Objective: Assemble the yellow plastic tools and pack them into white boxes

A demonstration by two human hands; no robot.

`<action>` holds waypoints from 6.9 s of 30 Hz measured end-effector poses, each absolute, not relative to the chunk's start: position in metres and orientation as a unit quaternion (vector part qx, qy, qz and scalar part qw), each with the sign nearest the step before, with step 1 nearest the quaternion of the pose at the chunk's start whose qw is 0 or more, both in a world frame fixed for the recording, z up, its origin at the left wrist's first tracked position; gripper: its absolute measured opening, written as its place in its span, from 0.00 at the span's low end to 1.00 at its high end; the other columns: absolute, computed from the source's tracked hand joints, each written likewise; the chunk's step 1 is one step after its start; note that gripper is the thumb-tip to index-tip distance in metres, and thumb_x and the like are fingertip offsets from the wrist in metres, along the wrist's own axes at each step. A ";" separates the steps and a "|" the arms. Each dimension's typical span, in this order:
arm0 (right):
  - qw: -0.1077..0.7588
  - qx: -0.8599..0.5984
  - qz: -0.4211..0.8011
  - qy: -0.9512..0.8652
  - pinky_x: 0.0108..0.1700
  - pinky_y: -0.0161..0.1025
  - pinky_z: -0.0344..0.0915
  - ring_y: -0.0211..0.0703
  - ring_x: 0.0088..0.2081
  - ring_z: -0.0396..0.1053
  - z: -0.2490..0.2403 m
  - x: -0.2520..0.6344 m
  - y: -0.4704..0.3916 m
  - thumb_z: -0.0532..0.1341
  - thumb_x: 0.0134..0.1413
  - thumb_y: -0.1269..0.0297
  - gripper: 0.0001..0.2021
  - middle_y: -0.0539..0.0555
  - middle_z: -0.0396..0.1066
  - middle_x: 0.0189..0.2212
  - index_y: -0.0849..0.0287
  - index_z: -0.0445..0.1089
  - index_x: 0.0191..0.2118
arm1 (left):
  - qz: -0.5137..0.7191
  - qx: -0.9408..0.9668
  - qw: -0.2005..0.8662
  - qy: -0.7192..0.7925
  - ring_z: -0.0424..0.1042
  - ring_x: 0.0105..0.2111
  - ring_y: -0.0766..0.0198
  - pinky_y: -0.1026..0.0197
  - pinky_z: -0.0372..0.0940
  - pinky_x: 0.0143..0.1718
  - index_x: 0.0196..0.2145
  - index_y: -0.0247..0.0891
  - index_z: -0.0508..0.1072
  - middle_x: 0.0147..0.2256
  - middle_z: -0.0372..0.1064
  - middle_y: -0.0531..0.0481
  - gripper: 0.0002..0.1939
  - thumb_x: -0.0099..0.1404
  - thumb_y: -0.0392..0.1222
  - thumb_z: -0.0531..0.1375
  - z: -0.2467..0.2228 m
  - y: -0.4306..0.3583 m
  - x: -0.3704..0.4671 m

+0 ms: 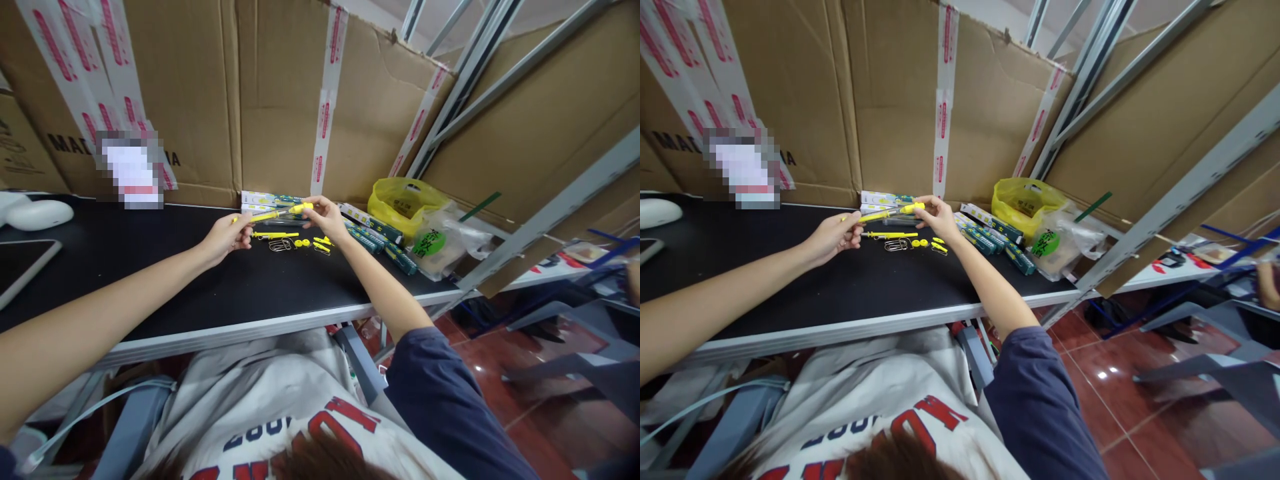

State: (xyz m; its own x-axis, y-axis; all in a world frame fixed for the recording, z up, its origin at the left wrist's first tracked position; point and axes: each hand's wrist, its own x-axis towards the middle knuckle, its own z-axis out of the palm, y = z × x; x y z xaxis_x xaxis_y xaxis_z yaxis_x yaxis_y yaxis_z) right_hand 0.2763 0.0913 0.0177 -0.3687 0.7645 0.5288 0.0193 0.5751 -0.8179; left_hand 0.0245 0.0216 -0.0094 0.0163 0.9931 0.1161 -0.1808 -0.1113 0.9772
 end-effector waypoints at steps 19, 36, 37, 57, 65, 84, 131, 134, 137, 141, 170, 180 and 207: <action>0.474 -0.256 0.454 -0.710 0.35 0.34 0.76 0.32 0.31 0.67 0.016 0.267 0.081 0.71 0.45 0.50 0.24 0.48 0.69 0.32 0.59 0.70 0.44 | 0.477 0.567 0.511 0.435 0.67 0.16 0.69 0.68 0.65 0.18 0.26 0.33 0.74 0.20 0.69 0.50 0.16 0.59 0.50 0.67 -0.007 0.021 0.030; 0.343 -0.270 0.195 -0.878 0.42 0.37 0.68 0.39 0.39 0.68 0.014 0.233 0.085 0.57 0.62 0.67 0.09 0.55 0.71 0.40 0.61 0.69 0.46 | 0.526 0.512 0.541 0.411 0.66 0.15 0.70 0.66 0.67 0.16 0.37 0.36 0.71 0.24 0.71 0.51 0.08 0.64 0.43 0.63 -0.005 0.020 0.032; 0.313 -0.281 0.127 -0.898 0.44 0.38 0.66 0.40 0.39 0.67 0.014 0.239 0.087 0.56 0.60 0.72 0.07 0.56 0.71 0.39 0.62 0.70 0.41 | 0.532 0.498 0.542 0.418 0.66 0.15 0.70 0.66 0.67 0.16 0.37 0.37 0.70 0.24 0.71 0.52 0.08 0.64 0.43 0.63 -0.004 0.020 0.033; -0.060 -0.337 -0.172 -0.924 0.39 0.37 0.56 0.48 0.46 0.70 0.019 0.253 0.067 0.57 0.63 0.74 0.09 0.58 0.76 0.41 0.61 0.76 0.40 | 0.494 0.497 0.518 0.491 0.66 0.15 0.73 0.69 0.65 0.16 0.34 0.35 0.66 0.24 0.69 0.55 0.07 0.69 0.40 0.57 -0.009 0.019 0.036; -0.049 -0.323 -0.184 -0.927 0.37 0.36 0.55 0.45 0.43 0.71 0.016 0.246 0.063 0.56 0.66 0.71 0.10 0.60 0.77 0.41 0.62 0.75 0.42 | 0.489 0.502 0.515 0.494 0.66 0.15 0.72 0.69 0.66 0.16 0.34 0.35 0.66 0.24 0.69 0.55 0.07 0.69 0.40 0.57 -0.010 0.019 0.035; 0.023 -0.326 -0.216 -0.920 0.36 0.37 0.56 0.46 0.43 0.70 0.009 0.243 0.065 0.55 0.66 0.67 0.09 0.61 0.74 0.43 0.63 0.72 0.43 | 0.477 0.511 0.518 0.493 0.66 0.15 0.72 0.69 0.65 0.16 0.35 0.37 0.66 0.24 0.70 0.55 0.06 0.69 0.41 0.57 -0.012 0.019 0.036; 0.250 -0.412 -0.063 -0.874 0.31 0.31 0.51 0.37 0.30 0.69 0.013 0.222 0.039 0.58 0.66 0.57 0.10 0.49 0.73 0.29 0.57 0.70 0.44 | 0.424 0.566 0.557 0.437 0.63 0.10 0.70 0.70 0.56 0.10 0.34 0.40 0.60 0.19 0.68 0.56 0.10 0.69 0.47 0.56 -0.018 0.011 0.044; 0.239 -0.407 -0.066 -0.879 0.31 0.32 0.51 0.38 0.31 0.70 0.012 0.222 0.039 0.56 0.68 0.56 0.10 0.49 0.74 0.29 0.57 0.69 0.45 | 0.426 0.564 0.553 0.441 0.61 0.10 0.70 0.70 0.54 0.09 0.34 0.40 0.60 0.18 0.67 0.57 0.08 0.70 0.44 0.54 -0.018 0.012 0.045; 0.231 -0.401 -0.062 -0.884 0.32 0.33 0.51 0.40 0.32 0.71 0.012 0.222 0.038 0.56 0.68 0.57 0.10 0.50 0.74 0.30 0.57 0.68 0.46 | 0.427 0.565 0.552 0.439 0.60 0.10 0.71 0.70 0.53 0.09 0.34 0.40 0.60 0.18 0.66 0.57 0.07 0.70 0.43 0.54 -0.020 0.013 0.044; 0.248 -0.398 -0.026 -0.883 0.32 0.33 0.53 0.40 0.31 0.70 0.011 0.222 0.039 0.56 0.67 0.58 0.09 0.50 0.74 0.30 0.58 0.67 0.44 | 0.432 0.561 0.550 0.442 0.58 0.09 0.72 0.71 0.52 0.09 0.33 0.41 0.60 0.17 0.64 0.59 0.10 0.69 0.45 0.56 -0.018 0.012 0.044; 0.412 -0.229 0.550 -0.689 0.27 0.34 0.74 0.30 0.24 0.69 0.003 0.222 0.061 0.63 0.59 0.53 0.16 0.50 0.73 0.39 0.57 0.58 0.35 | 0.451 0.612 0.511 0.402 0.59 0.10 0.74 0.72 0.53 0.10 0.35 0.39 0.63 0.20 0.65 0.59 0.11 0.69 0.48 0.58 -0.014 0.010 0.043; 0.434 -0.253 0.452 -0.737 0.27 0.32 0.70 0.32 0.28 0.68 0.010 0.224 0.058 0.63 0.57 0.48 0.18 0.52 0.70 0.41 0.57 0.60 0.36 | 0.461 0.592 0.515 0.415 0.58 0.10 0.73 0.72 0.52 0.10 0.36 0.39 0.62 0.19 0.65 0.58 0.08 0.70 0.45 0.56 -0.011 0.011 0.042; 0.283 -0.257 -0.070 -0.921 0.44 0.36 0.62 0.42 0.41 0.70 0.016 0.229 0.048 0.57 0.66 0.67 0.06 0.56 0.74 0.38 0.60 0.72 0.40 | 0.421 0.581 0.534 0.447 0.59 0.09 0.72 0.71 0.53 0.09 0.34 0.40 0.61 0.18 0.64 0.58 0.08 0.71 0.43 0.53 -0.014 0.011 0.045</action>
